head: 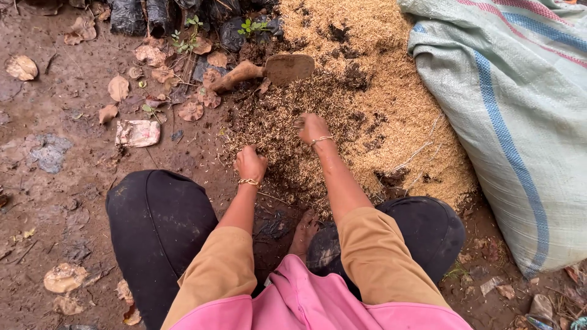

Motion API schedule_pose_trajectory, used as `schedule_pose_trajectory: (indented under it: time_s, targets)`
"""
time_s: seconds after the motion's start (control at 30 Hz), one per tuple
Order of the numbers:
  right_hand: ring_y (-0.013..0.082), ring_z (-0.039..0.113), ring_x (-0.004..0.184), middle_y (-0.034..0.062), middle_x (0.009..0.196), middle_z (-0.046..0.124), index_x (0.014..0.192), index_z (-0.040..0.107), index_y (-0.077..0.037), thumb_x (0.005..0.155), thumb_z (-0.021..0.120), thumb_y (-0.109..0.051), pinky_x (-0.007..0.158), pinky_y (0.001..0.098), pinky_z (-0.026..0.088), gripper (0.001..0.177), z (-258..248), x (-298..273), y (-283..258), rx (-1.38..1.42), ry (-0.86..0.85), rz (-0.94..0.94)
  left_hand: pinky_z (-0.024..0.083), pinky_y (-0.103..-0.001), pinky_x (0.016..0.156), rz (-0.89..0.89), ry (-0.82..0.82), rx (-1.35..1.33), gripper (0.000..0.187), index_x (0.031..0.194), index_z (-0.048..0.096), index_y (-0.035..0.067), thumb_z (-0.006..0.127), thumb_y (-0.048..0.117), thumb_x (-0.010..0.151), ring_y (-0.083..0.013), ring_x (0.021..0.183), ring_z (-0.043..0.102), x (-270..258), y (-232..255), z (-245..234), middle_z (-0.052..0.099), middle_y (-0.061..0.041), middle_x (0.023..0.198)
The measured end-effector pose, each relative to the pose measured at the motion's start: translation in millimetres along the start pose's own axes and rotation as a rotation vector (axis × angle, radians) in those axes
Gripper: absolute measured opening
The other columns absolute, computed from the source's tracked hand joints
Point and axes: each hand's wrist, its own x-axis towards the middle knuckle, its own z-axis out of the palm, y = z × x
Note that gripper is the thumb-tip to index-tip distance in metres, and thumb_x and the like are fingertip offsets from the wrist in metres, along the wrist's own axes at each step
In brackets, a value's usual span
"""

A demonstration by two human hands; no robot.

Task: The person mixes soil with rice husks by hand, fills small plastic bags with the mixture, and places small plant starts into the bags.

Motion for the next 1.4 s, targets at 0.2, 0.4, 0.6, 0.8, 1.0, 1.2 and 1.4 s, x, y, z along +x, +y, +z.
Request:
schedule_pose_trajectory:
  time_s: [0.2, 0.4, 0.6, 0.8, 1.0, 1.2, 1.4]
  targets:
    - [0.0391, 0.073, 0.103, 0.0156, 0.105, 0.077, 0.112, 0.075, -0.019, 0.075, 0.087, -0.013, 0.099, 0.0491, 0.056, 0.040, -12, -60, -88, -0.003, -0.385, -0.231, 0.050, -0.059, 0.100, -0.033, 0.042, -0.184, 0.038, 0.122, 0.075, 0.019, 0.066, 0.017, 0.085, -0.0470, 0.115, 0.066, -3, -13, 5, 0.074, -0.025, 0.111]
    - [0.0425, 0.070, 0.109, 0.0247, 0.109, 0.071, 0.128, 0.069, -0.012, 0.075, 0.087, -0.014, 0.096, 0.0509, 0.059, 0.056, 44, -40, -77, -0.373, -0.329, -0.514, 0.057, -0.049, 0.101, 0.118, -0.131, 0.284, 0.063, 0.117, 0.075, -0.004, 0.094, 0.012, 0.059, -0.0433, 0.113, 0.069, 31, -29, 7, 0.075, -0.025, 0.108]
    - [0.0415, 0.075, 0.088, 0.0240, 0.095, 0.068, 0.100, 0.076, 0.000, 0.080, 0.070, 0.008, 0.072, 0.0472, 0.066, 0.022, 34, -84, -93, -0.342, -0.011, -0.585, 0.053, -0.076, 0.078, -0.526, -0.054, -0.912, 0.081, 0.143, 0.048, -0.012, 0.060, 0.049, 0.092, -0.0552, 0.139, 0.039, -32, 52, -72, 0.043, -0.037, 0.146]
    - [0.0392, 0.072, 0.103, 0.0285, 0.123, 0.068, 0.122, 0.070, 0.004, 0.092, 0.063, 0.005, 0.076, 0.0438, 0.067, 0.030, -63, -91, -92, 0.383, -0.490, -0.271, 0.021, -0.084, 0.107, -0.339, -0.221, -0.889, 0.082, 0.161, 0.028, 0.006, 0.039, 0.061, 0.101, -0.0542, 0.151, 0.015, -24, 62, -84, 0.025, -0.027, 0.164]
    - [0.0279, 0.068, 0.110, 0.0134, 0.131, 0.065, 0.126, 0.068, -0.009, 0.094, 0.063, 0.001, 0.071, 0.0370, 0.069, 0.034, -56, -17, 19, 0.634, -0.131, -0.004, 0.002, -0.084, 0.110, -0.056, -0.196, -0.023, 0.086, 0.165, 0.011, 0.015, 0.037, 0.067, 0.101, -0.0500, 0.154, -0.007, -99, 118, -124, -0.003, -0.026, 0.170]
    - [0.0432, 0.040, 0.141, 0.0228, 0.150, 0.046, 0.156, 0.039, -0.019, 0.083, 0.068, -0.044, 0.117, 0.0579, 0.036, 0.082, 30, 14, 82, -0.111, -0.055, 0.183, 0.027, -0.089, 0.098, 0.088, -0.044, 0.579, 0.133, 0.165, 0.010, 0.035, 0.098, 0.025, 0.066, -0.0536, 0.152, 0.004, -44, 54, -9, -0.015, -0.018, 0.171]
    - [0.0466, 0.024, 0.146, 0.0295, 0.154, 0.038, 0.157, 0.016, -0.011, 0.095, 0.061, -0.043, 0.113, 0.0710, 0.026, 0.083, 41, -11, 53, -0.218, -0.044, 0.187, 0.064, -0.052, 0.066, 0.212, 0.101, 0.337, 0.043, 0.114, 0.053, 0.019, 0.071, -0.002, 0.081, -0.0598, 0.104, 0.062, 13, 9, 51, 0.071, -0.021, 0.098]
